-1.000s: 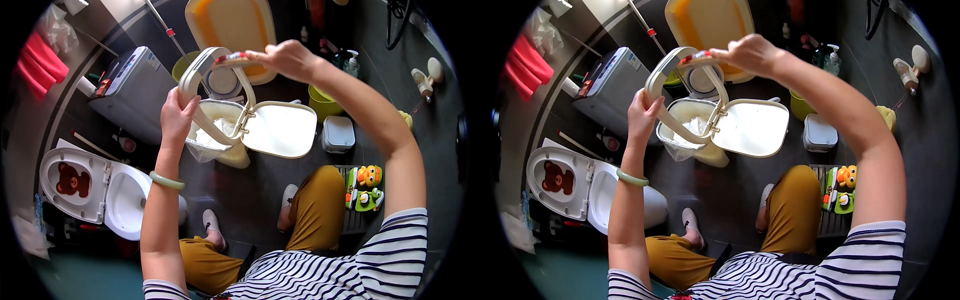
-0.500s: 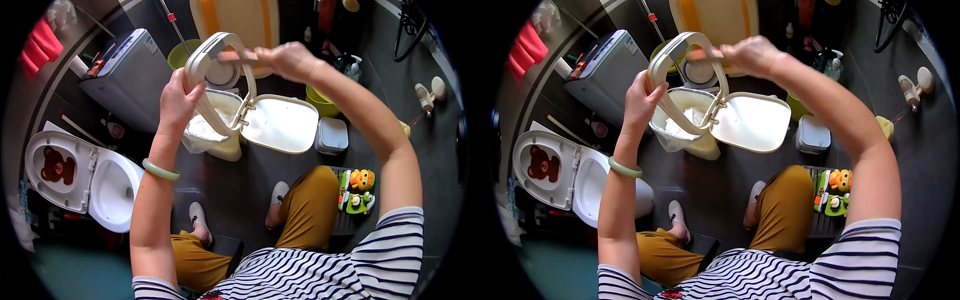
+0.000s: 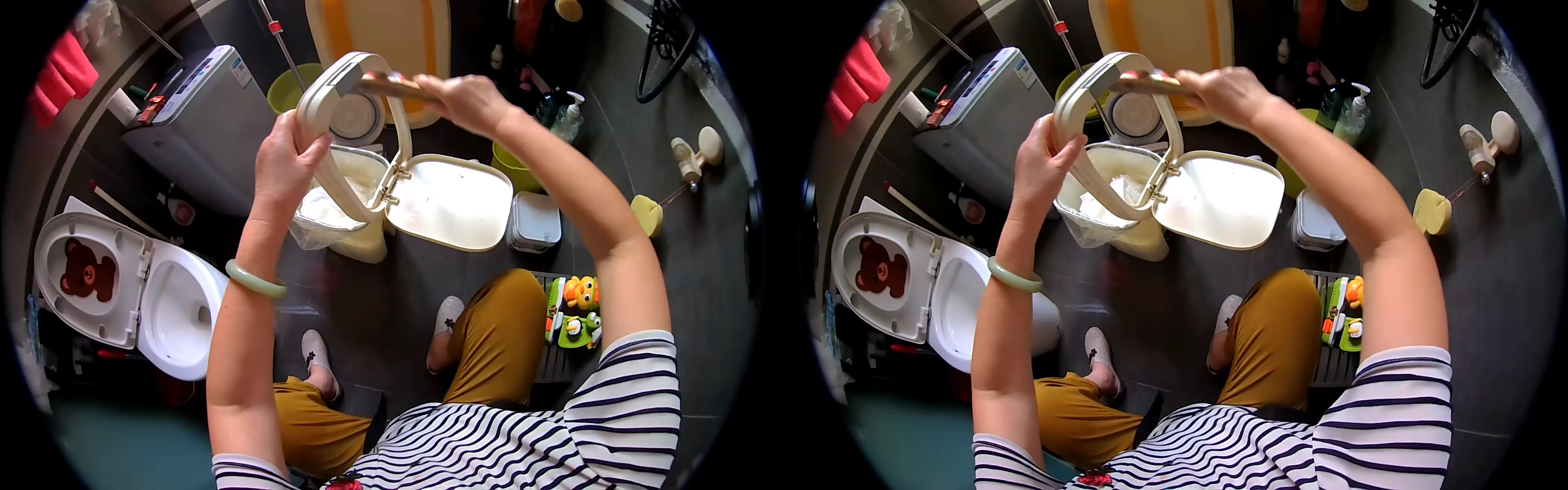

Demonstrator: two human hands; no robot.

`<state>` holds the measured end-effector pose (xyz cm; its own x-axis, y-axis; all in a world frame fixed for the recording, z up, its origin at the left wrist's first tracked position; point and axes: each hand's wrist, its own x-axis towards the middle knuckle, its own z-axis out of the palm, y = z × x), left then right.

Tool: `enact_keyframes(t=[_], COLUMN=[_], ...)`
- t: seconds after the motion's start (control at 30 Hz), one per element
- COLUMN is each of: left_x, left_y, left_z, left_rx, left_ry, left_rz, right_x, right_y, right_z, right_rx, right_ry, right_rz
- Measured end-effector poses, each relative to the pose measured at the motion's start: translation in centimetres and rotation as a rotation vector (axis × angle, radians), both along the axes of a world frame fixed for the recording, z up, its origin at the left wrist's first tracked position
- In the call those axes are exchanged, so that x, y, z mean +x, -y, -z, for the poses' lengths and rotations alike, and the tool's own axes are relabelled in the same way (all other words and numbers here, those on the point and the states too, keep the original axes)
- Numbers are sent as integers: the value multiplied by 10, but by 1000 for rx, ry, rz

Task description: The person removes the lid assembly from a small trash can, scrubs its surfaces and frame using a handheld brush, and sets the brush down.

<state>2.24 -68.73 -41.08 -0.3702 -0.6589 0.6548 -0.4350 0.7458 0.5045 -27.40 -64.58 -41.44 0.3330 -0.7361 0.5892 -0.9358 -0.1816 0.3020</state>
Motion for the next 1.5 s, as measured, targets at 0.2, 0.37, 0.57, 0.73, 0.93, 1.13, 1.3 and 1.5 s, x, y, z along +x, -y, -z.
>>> enact_keyframes(t=[0.2, 0.37, 0.57, 0.73, 0.93, 1.13, 1.3, 1.5], left_x=[-2, 2, 2, 0, -12, -18, -21, -25], left_y=[-3, 1, 4, -7, -14, -17, -13, -10], left_z=[-5, 0, 12, 39, 81, 86, 87, 88], left_rx=[-24, 51, 102, 209, 226, 199, 148, 203], left_ry=[54, -16, -184, -334, -289, -250, -283, -240], left_rz=[-26, -24, 70, 191, 88, 77, 46, 32], right_x=[19, 30, 40, 86, 148, 162, 153, 166], right_y=[-20, -50, -79, -88, -47, -68, -68, -51], right_z=[67, 13, 48, 83, 127, 119, 108, 126], right_rx=[596, 595, 699, 629, 313, 113, 174, 278], right_ry=[448, 882, 1384, 2020, 1955, 1933, 1950, 1917], right_rz=[248, 178, 123, -154, 32, 25, 116, 214])
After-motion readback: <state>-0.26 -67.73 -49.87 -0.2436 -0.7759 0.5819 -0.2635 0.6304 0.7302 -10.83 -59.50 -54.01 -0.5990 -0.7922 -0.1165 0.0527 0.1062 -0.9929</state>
